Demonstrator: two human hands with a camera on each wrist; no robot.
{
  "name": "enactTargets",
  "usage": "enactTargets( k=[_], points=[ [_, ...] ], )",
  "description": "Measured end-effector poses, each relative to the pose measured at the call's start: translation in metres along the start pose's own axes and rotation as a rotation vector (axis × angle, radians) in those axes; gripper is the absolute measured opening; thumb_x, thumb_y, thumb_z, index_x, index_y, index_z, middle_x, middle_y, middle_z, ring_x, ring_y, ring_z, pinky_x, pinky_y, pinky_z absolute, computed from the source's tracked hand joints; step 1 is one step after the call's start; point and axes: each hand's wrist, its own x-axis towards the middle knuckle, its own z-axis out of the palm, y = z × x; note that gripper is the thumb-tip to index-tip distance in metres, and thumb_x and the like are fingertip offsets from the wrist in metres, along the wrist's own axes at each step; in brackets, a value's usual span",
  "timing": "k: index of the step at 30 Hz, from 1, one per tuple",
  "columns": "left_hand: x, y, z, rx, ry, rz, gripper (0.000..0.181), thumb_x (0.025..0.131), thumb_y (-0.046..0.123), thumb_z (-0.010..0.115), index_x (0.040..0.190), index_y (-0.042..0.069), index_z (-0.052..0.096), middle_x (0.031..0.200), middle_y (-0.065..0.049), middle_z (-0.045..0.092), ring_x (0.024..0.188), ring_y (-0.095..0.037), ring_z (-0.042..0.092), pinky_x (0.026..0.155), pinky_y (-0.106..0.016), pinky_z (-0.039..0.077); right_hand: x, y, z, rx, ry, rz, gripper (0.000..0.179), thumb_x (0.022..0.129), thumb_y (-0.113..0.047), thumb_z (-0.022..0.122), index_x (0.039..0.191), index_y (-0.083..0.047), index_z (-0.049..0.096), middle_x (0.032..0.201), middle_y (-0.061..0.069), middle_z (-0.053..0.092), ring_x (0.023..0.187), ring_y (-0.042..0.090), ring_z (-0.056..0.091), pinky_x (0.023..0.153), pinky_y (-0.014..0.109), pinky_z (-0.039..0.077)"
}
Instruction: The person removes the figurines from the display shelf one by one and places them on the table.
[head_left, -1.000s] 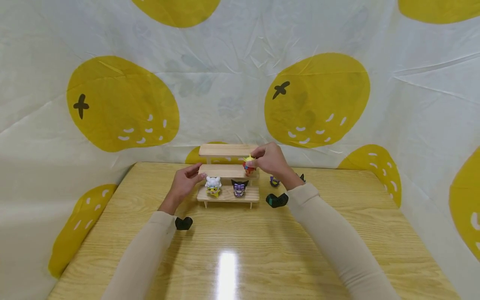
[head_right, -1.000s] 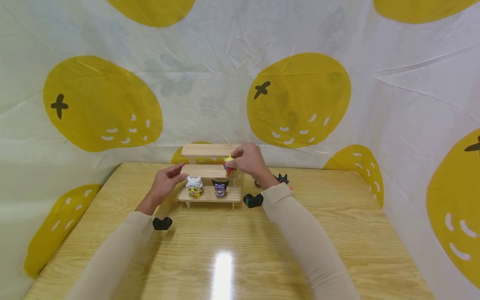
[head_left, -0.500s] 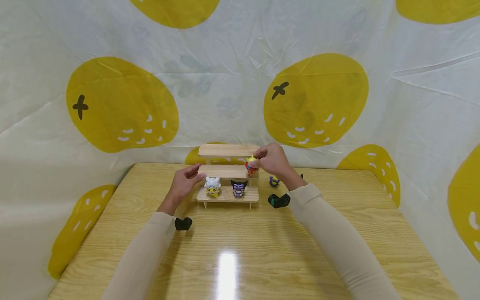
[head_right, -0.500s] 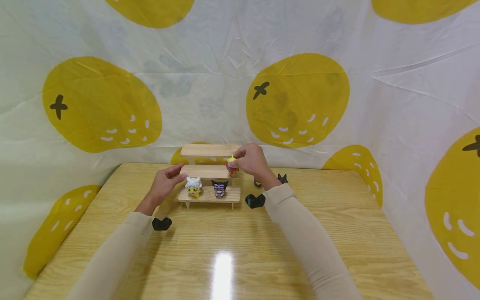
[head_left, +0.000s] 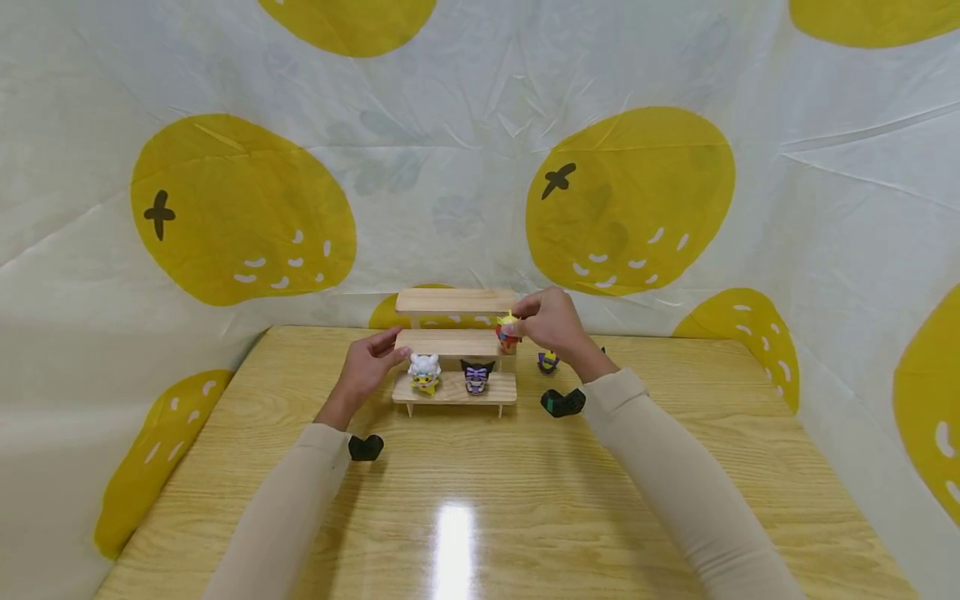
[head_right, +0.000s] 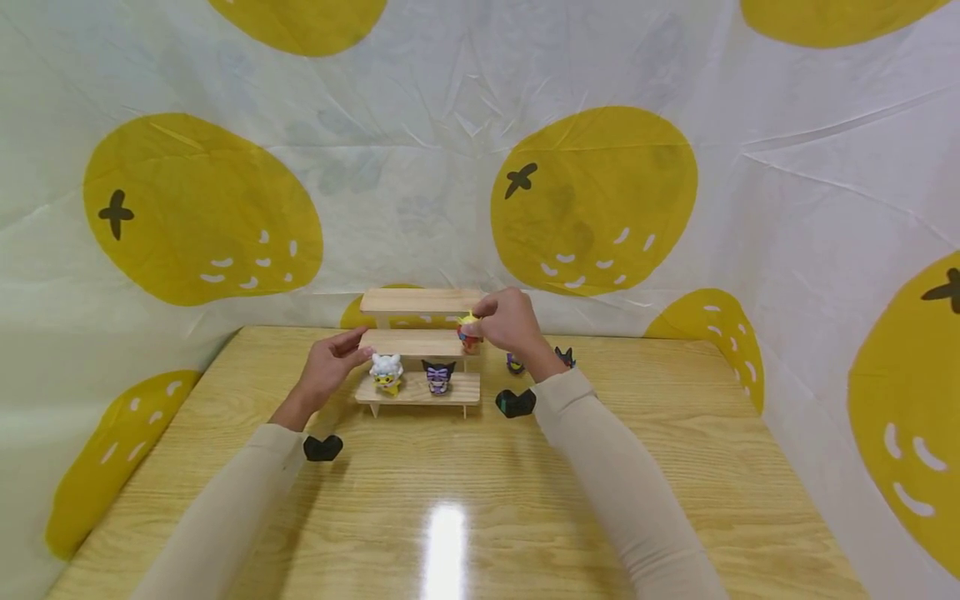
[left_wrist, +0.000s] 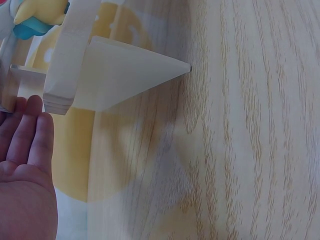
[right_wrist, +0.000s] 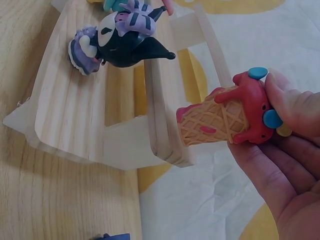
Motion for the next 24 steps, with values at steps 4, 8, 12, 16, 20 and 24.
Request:
enactTargets(
  k=[4,8,12,16,20,24],
  points=[
    [0.000,-0.001,-0.001,-0.003,-0.003,0.002,0.060,0.101,0.017,0.071,0.155,0.001,0.049,0.156,-0.020,0.053,0.144,-0.035,0.053,0.112,-0.035,0.052,-0.001,0.000,-0.002,0.006,-0.004,0.000,0.030,0.088,-0.011,0.083,0.113,0.005,0.078,0.111,0.023,0.077,0.095,0.028,0.067,0.073,0.029,0.055],
    [-0.001,0.000,0.000,-0.006,-0.007,0.003,0.060,0.101,0.017,0.071,0.155,0.001,0.048,0.156,-0.020,0.052,0.145,-0.035,0.053,0.112,-0.036,0.052,-0.002,0.002,-0.004,0.009,-0.002,-0.004,0.028,0.088,-0.011,0.083,0.111,0.005,0.078,0.109,0.022,0.077,0.091,0.025,0.065,0.070,0.026,0.053],
    [-0.001,0.002,0.000,0.003,-0.008,0.003,0.060,0.101,0.017,0.071,0.155,0.002,0.048,0.156,-0.020,0.053,0.144,-0.034,0.054,0.113,-0.037,0.051,-0.002,0.005,-0.005,0.003,-0.001,0.000,0.027,0.088,-0.011,0.083,0.109,0.005,0.079,0.106,0.022,0.077,0.089,0.025,0.066,0.069,0.026,0.054],
    [-0.002,0.003,0.000,0.017,-0.010,0.003,0.060,0.102,0.019,0.070,0.155,0.002,0.048,0.156,-0.019,0.053,0.145,-0.033,0.053,0.114,-0.040,0.050,-0.003,0.006,-0.008,0.002,-0.002,0.020,0.027,0.089,-0.011,0.083,0.111,0.004,0.078,0.109,0.022,0.077,0.094,0.027,0.068,0.072,0.028,0.055],
    [-0.003,0.003,0.000,0.014,-0.010,0.000,0.060,0.102,0.020,0.070,0.156,0.004,0.049,0.157,-0.019,0.052,0.145,-0.033,0.053,0.115,-0.041,0.049,-0.004,0.007,-0.010,0.001,-0.012,0.029,0.027,0.091,-0.012,0.082,0.112,0.004,0.078,0.112,0.022,0.076,0.097,0.029,0.069,0.076,0.031,0.057],
    [-0.004,0.003,-0.001,0.010,-0.013,-0.005,0.058,0.102,0.020,0.070,0.155,0.008,0.050,0.158,-0.018,0.052,0.145,-0.032,0.053,0.114,-0.038,0.051,-0.004,0.009,-0.012,-0.002,-0.012,0.033,0.028,0.091,-0.013,0.082,0.113,0.003,0.078,0.112,0.022,0.077,0.098,0.030,0.070,0.079,0.034,0.060]
  ],
)
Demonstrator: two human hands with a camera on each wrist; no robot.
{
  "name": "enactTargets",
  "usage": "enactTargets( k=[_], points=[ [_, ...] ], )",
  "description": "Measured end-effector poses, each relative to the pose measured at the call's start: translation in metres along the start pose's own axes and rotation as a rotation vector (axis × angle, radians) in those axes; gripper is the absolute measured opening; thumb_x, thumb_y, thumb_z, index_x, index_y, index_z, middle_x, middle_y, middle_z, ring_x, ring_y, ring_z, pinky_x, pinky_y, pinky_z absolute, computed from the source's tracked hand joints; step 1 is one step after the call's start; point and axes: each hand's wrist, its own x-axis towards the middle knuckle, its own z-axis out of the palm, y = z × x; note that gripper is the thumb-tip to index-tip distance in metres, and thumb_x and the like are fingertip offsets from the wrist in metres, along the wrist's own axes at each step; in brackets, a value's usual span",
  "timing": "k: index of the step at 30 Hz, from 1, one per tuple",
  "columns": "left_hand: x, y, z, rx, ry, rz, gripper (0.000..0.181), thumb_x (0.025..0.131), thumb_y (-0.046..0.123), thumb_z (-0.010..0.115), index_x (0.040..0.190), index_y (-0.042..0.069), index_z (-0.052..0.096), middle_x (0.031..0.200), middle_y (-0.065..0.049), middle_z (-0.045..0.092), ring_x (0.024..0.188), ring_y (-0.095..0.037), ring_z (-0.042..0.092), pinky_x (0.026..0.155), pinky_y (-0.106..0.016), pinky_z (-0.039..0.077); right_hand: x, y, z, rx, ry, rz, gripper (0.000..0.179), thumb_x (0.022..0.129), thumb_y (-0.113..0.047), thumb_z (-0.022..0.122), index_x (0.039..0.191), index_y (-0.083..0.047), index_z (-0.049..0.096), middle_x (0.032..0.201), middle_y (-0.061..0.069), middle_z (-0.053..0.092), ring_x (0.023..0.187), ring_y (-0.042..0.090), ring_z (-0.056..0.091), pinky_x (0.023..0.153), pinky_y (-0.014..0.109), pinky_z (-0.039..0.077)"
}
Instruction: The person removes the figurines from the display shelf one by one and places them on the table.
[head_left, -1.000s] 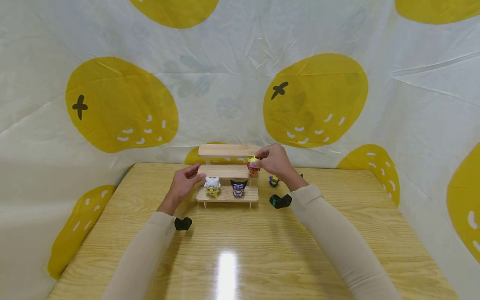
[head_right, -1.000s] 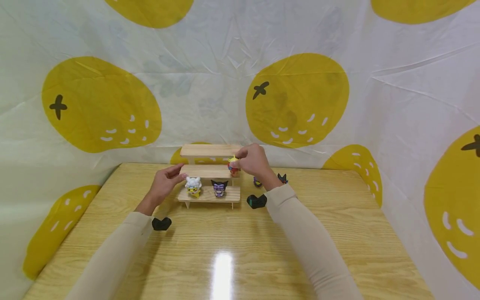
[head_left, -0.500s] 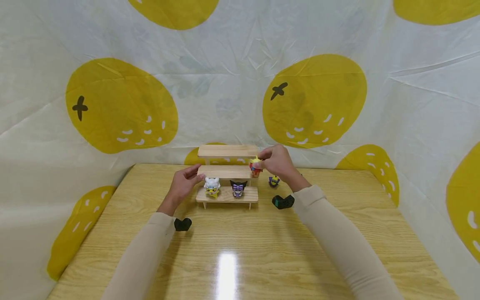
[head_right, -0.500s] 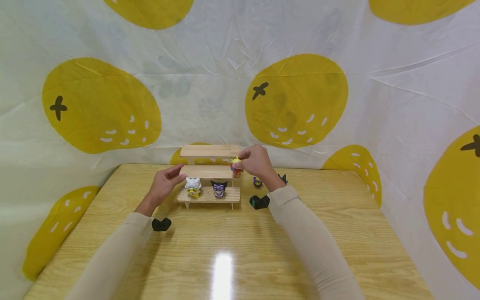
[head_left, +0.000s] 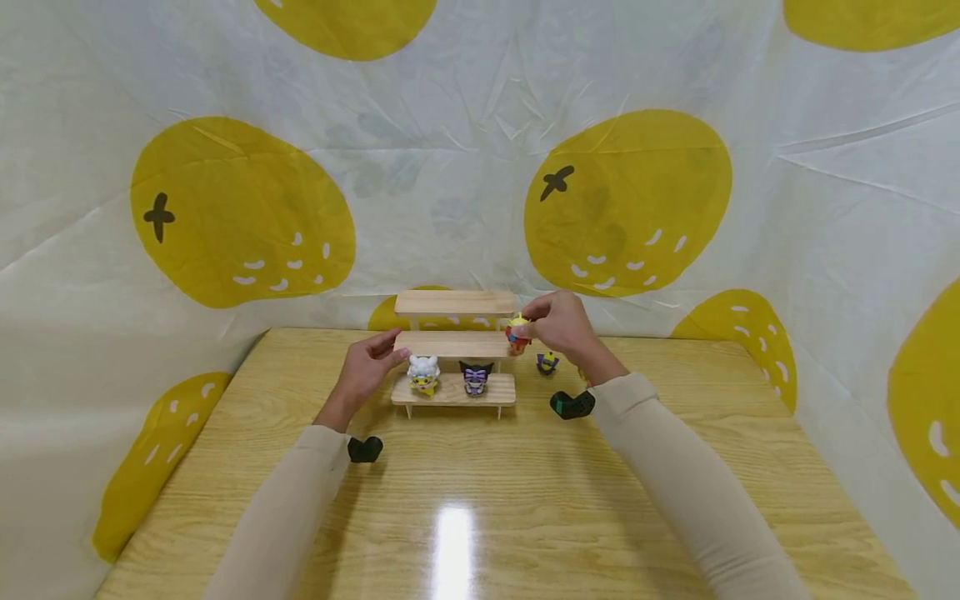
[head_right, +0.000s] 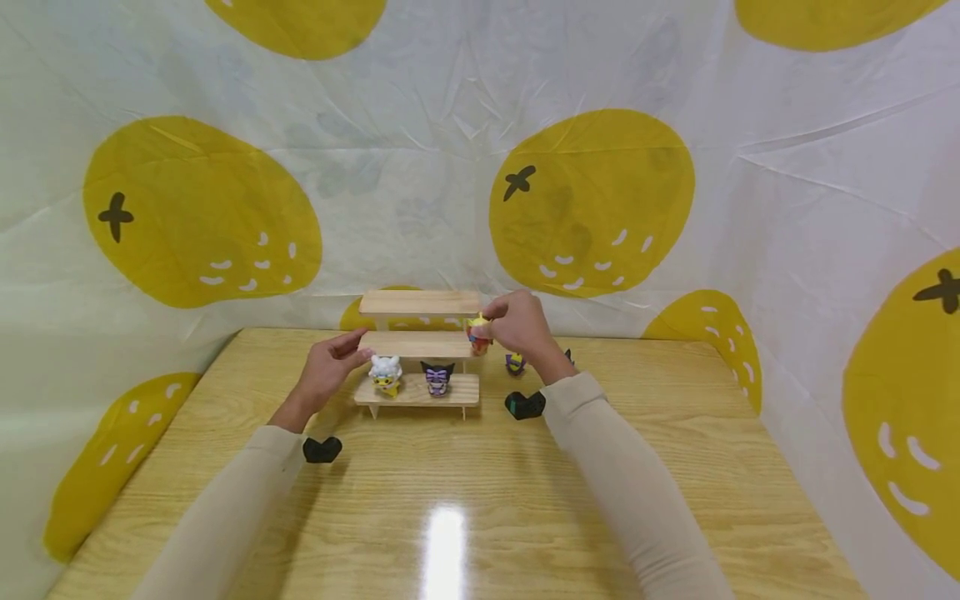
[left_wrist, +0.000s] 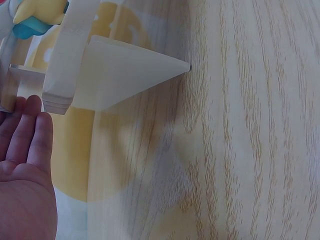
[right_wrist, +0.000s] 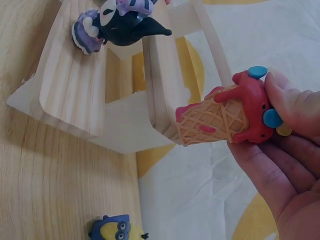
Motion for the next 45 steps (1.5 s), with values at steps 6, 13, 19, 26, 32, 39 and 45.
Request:
enactTargets(
  k=[6,13,19,26,32,39,45],
  points=[
    [0.001,0.000,-0.001,0.004,0.002,0.011,0.059,0.102,0.021,0.070,0.155,0.007,0.049,0.158,-0.018,0.052,0.144,-0.033,0.054,0.112,-0.034,0.053,0.000,0.003,-0.003,-0.004,0.018,0.010,0.028,0.090,-0.013,0.083,0.112,0.003,0.078,0.111,0.021,0.077,0.098,0.030,0.070,0.076,0.031,0.059],
    [0.002,0.001,-0.002,-0.013,0.004,0.005,0.061,0.102,0.019,0.070,0.156,0.003,0.047,0.157,-0.020,0.052,0.144,-0.034,0.054,0.110,-0.032,0.053,-0.001,0.005,-0.008,0.003,0.016,0.025,0.029,0.090,-0.013,0.083,0.113,0.002,0.078,0.112,0.021,0.077,0.098,0.030,0.070,0.077,0.033,0.059],
    [0.002,0.002,-0.002,-0.025,0.000,0.004,0.061,0.102,0.018,0.070,0.156,0.002,0.047,0.156,-0.021,0.053,0.143,-0.034,0.054,0.111,-0.036,0.053,-0.002,0.007,-0.012,-0.032,0.018,0.032,0.031,0.091,-0.015,0.082,0.117,0.001,0.078,0.119,0.021,0.074,0.106,0.033,0.068,0.084,0.038,0.060],
    [0.003,0.001,-0.003,-0.027,-0.001,0.001,0.061,0.102,0.018,0.070,0.156,0.002,0.047,0.156,-0.021,0.053,0.143,-0.035,0.055,0.113,-0.042,0.051,-0.004,0.010,-0.014,-0.032,0.017,0.036,0.029,0.090,-0.014,0.082,0.115,0.002,0.078,0.114,0.021,0.076,0.098,0.030,0.069,0.077,0.032,0.058],
    [0.004,-0.001,-0.002,-0.026,-0.002,0.003,0.061,0.102,0.017,0.070,0.156,0.001,0.047,0.155,-0.023,0.053,0.143,-0.036,0.054,0.112,-0.038,0.053,-0.006,0.016,-0.015,-0.035,0.011,0.050,0.031,0.091,-0.014,0.082,0.118,0.002,0.077,0.119,0.022,0.074,0.109,0.034,0.068,0.087,0.041,0.061],
    [0.003,-0.002,-0.001,-0.013,0.001,0.015,0.060,0.101,0.016,0.071,0.155,0.002,0.049,0.154,-0.024,0.054,0.143,-0.037,0.054,0.107,-0.025,0.056,-0.009,0.020,-0.016,-0.038,0.008,0.067,0.032,0.092,-0.015,0.081,0.119,0.001,0.077,0.120,0.022,0.074,0.113,0.037,0.066,0.094,0.050,0.059],
    [0.002,-0.001,0.000,-0.006,0.000,0.020,0.060,0.101,0.017,0.071,0.155,0.004,0.049,0.155,-0.022,0.053,0.145,-0.036,0.052,0.108,-0.027,0.055,-0.011,0.025,-0.017,-0.040,0.022,0.059,0.029,0.091,-0.014,0.081,0.115,0.002,0.078,0.116,0.022,0.075,0.108,0.036,0.068,0.090,0.047,0.059]
  ],
)
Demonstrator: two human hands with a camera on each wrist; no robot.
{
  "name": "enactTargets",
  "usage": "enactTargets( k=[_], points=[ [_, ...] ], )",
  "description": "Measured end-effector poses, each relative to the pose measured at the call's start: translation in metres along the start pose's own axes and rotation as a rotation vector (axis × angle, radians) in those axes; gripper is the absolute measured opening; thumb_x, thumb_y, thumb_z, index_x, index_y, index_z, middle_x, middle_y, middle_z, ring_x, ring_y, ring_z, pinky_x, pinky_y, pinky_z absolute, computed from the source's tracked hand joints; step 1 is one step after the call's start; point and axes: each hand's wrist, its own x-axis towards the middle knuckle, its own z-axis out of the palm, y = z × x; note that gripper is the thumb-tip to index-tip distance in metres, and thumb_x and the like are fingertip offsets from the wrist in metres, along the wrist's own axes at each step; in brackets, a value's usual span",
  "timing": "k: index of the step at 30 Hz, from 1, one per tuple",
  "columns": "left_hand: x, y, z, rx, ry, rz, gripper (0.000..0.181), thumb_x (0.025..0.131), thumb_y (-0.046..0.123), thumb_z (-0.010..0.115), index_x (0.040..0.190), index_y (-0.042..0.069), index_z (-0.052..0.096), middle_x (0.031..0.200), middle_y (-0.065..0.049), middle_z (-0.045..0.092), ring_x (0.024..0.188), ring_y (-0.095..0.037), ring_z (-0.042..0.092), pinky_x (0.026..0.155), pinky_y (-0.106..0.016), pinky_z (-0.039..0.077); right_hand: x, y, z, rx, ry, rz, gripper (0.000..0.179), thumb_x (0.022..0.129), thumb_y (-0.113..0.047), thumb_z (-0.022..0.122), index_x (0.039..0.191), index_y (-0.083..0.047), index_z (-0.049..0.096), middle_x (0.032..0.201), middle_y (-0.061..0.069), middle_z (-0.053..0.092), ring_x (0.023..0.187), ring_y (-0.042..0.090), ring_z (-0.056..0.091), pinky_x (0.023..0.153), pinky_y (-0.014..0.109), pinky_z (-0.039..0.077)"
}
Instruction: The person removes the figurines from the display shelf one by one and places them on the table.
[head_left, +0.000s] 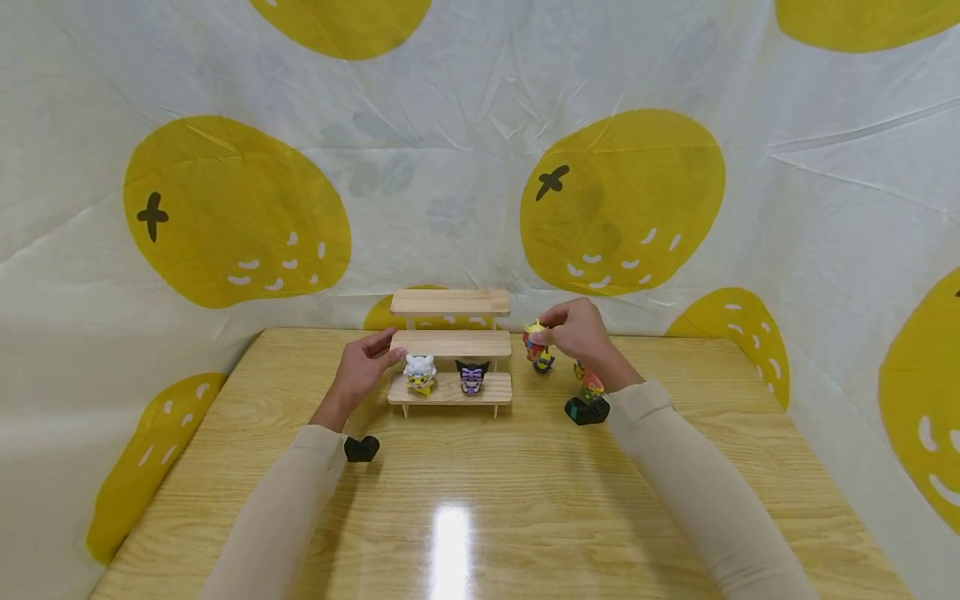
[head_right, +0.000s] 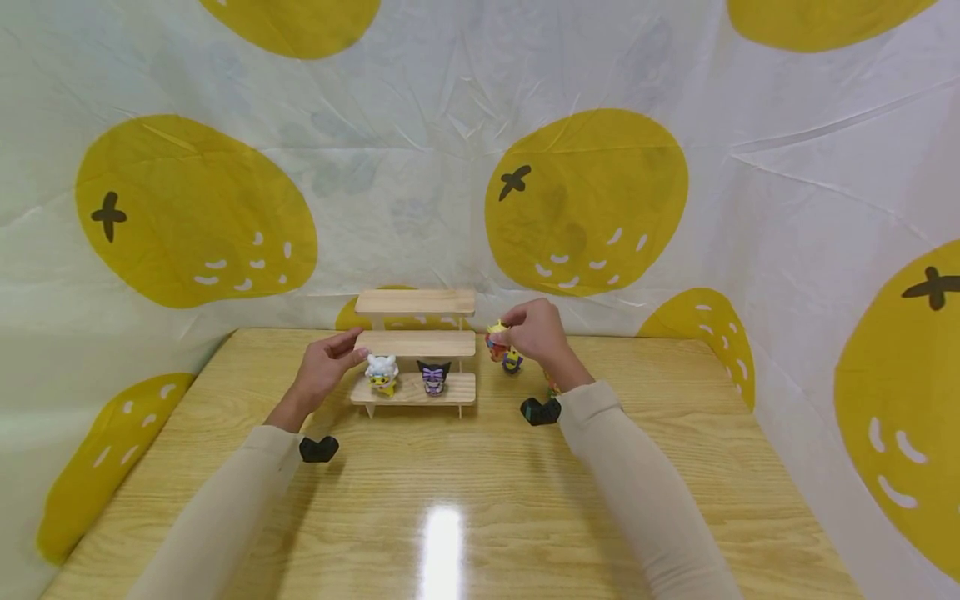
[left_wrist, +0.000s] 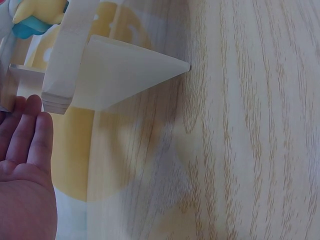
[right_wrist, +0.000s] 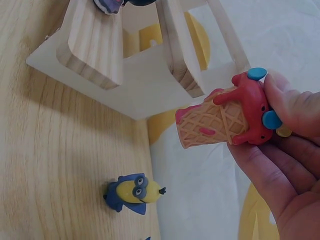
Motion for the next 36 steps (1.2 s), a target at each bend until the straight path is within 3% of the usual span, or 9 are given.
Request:
enactTargets(
  k=[16,36],
  points=[
    [0.000,0.001,0.000,-0.007,0.005,-0.020,0.058,0.100,0.018,0.072,0.154,0.006,0.052,0.155,-0.021,0.053,0.144,-0.034,0.054,0.108,-0.030,0.055,-0.004,0.013,0.000,-0.039,0.010,0.004,0.031,0.092,-0.017,0.081,0.116,0.003,0.078,0.116,0.023,0.076,0.106,0.036,0.069,0.088,0.045,0.061],
    [0.002,-0.001,0.000,0.008,0.005,-0.006,0.061,0.101,0.017,0.071,0.155,0.000,0.048,0.156,-0.024,0.052,0.143,-0.037,0.054,0.108,-0.030,0.055,-0.009,0.032,0.009,-0.007,0.055,0.040,0.029,0.089,-0.014,0.083,0.112,0.004,0.078,0.115,0.022,0.076,0.106,0.033,0.068,0.084,0.037,0.059]
  ],
)
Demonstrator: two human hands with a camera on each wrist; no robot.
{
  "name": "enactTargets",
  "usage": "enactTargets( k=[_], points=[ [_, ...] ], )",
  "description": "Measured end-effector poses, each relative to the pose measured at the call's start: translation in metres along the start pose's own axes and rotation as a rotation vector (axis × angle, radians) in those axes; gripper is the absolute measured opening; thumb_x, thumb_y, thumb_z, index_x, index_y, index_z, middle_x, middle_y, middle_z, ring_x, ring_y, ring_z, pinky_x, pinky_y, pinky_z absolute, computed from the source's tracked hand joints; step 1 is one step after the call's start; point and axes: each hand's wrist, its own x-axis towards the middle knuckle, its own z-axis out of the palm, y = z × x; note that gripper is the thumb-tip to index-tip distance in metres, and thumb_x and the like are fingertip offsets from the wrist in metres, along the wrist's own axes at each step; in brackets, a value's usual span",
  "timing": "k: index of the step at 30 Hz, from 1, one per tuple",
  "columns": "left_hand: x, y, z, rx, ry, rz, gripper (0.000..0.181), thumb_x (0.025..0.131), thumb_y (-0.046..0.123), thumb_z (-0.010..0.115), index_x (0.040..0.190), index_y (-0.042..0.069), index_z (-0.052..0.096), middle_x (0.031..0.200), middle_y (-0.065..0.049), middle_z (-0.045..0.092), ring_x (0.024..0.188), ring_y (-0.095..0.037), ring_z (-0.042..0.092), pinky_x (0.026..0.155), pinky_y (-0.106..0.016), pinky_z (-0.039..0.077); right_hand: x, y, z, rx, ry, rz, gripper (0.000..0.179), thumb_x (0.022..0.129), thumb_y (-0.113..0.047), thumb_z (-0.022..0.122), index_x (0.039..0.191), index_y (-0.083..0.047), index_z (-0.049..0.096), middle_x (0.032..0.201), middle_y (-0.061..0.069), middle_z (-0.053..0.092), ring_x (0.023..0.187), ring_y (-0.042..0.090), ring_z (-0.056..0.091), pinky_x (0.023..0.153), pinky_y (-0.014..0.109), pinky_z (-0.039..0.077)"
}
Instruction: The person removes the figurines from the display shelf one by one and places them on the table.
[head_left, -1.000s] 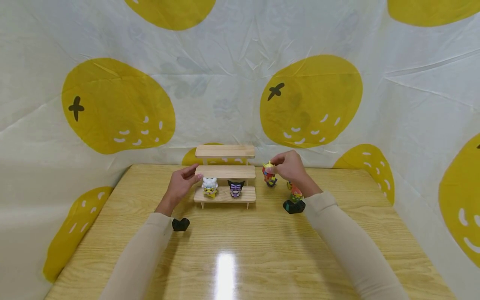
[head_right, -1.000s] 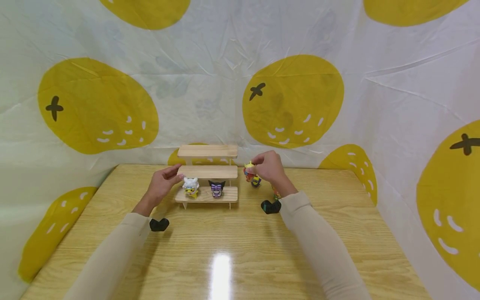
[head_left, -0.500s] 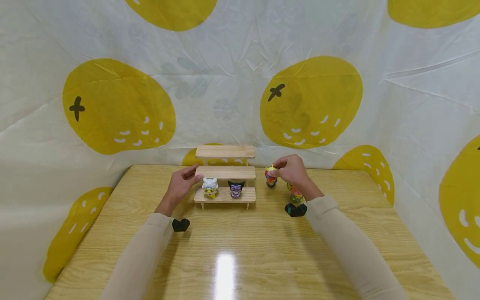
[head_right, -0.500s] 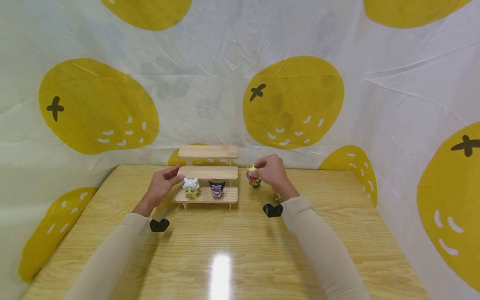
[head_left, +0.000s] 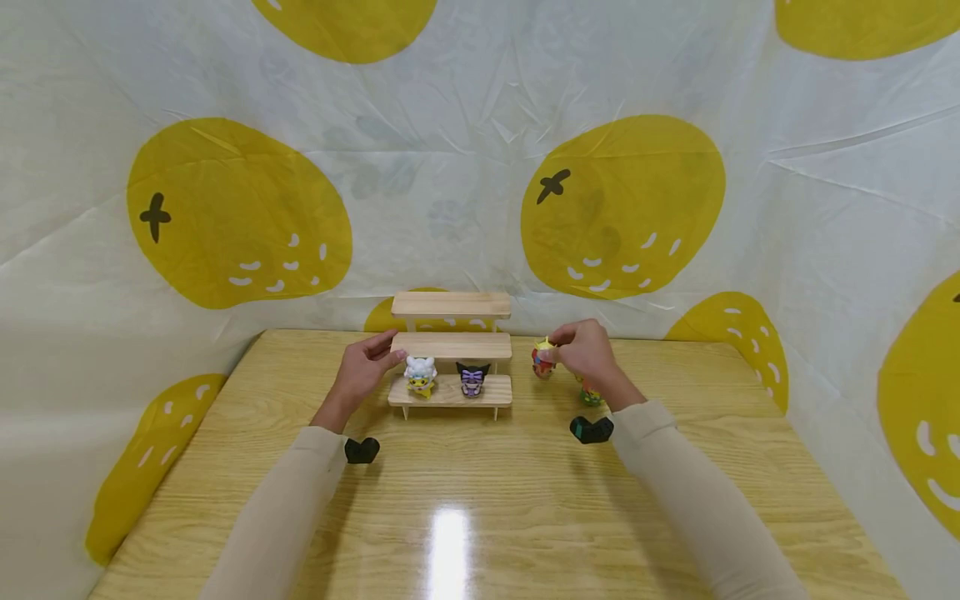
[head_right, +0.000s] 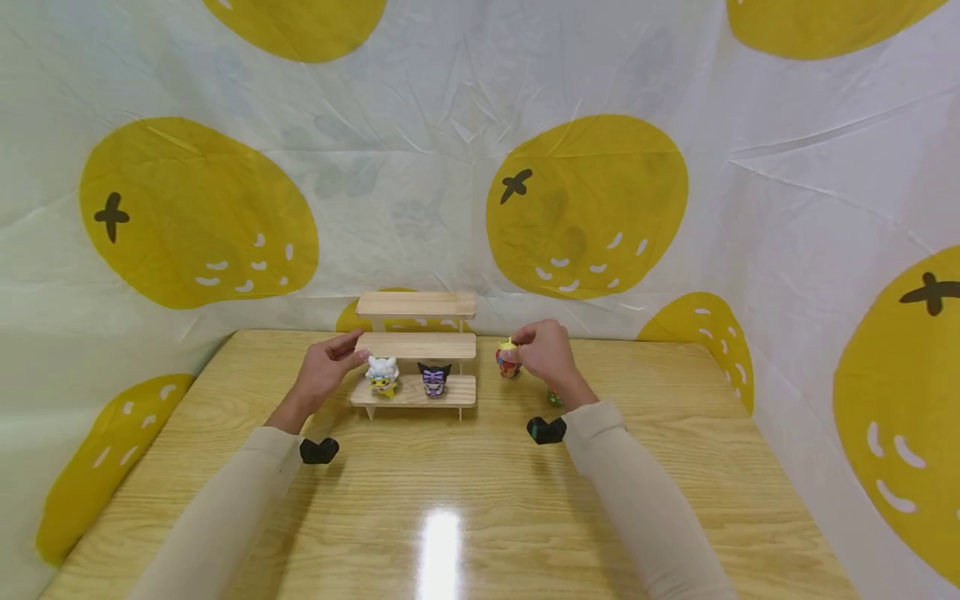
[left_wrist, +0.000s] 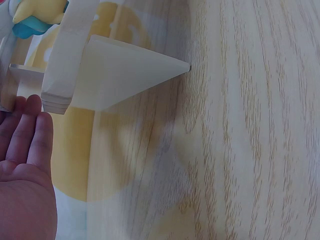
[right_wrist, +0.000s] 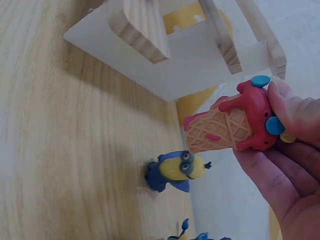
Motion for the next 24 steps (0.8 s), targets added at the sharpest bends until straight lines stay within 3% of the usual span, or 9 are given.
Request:
enactTargets(
  k=[6,12,18,24],
  points=[
    [-0.001,0.001,0.001,-0.006,0.009,-0.001,0.060,0.100,0.018,0.073,0.153,0.002,0.051,0.153,-0.023,0.055,0.141,-0.036,0.056,0.106,-0.029,0.056,-0.002,0.006,0.004,-0.003,0.013,0.003,0.029,0.089,-0.014,0.083,0.111,0.004,0.079,0.115,0.022,0.077,0.109,0.035,0.069,0.087,0.042,0.060],
    [0.000,0.002,0.001,-0.002,-0.002,-0.003,0.061,0.100,0.020,0.073,0.154,0.003,0.050,0.156,-0.020,0.053,0.144,-0.034,0.053,0.110,-0.036,0.053,-0.003,0.010,0.007,-0.010,0.048,-0.003,0.028,0.087,-0.013,0.085,0.108,0.004,0.080,0.114,0.023,0.077,0.106,0.035,0.070,0.083,0.037,0.060],
    [-0.001,0.002,0.000,-0.005,0.000,-0.006,0.061,0.100,0.019,0.072,0.154,0.003,0.050,0.156,-0.020,0.053,0.144,-0.035,0.053,0.111,-0.035,0.053,-0.004,0.012,0.010,-0.011,0.063,-0.005,0.028,0.086,-0.013,0.086,0.107,0.005,0.080,0.112,0.023,0.078,0.106,0.035,0.069,0.084,0.039,0.060],
    [-0.002,0.003,0.000,-0.008,-0.003,-0.010,0.059,0.101,0.018,0.072,0.154,0.005,0.050,0.156,-0.020,0.053,0.144,-0.034,0.054,0.111,-0.035,0.053,-0.004,0.014,0.012,-0.034,0.083,-0.012,0.025,0.084,-0.013,0.087,0.102,0.004,0.081,0.105,0.021,0.079,0.099,0.033,0.070,0.077,0.033,0.057]
  ],
)
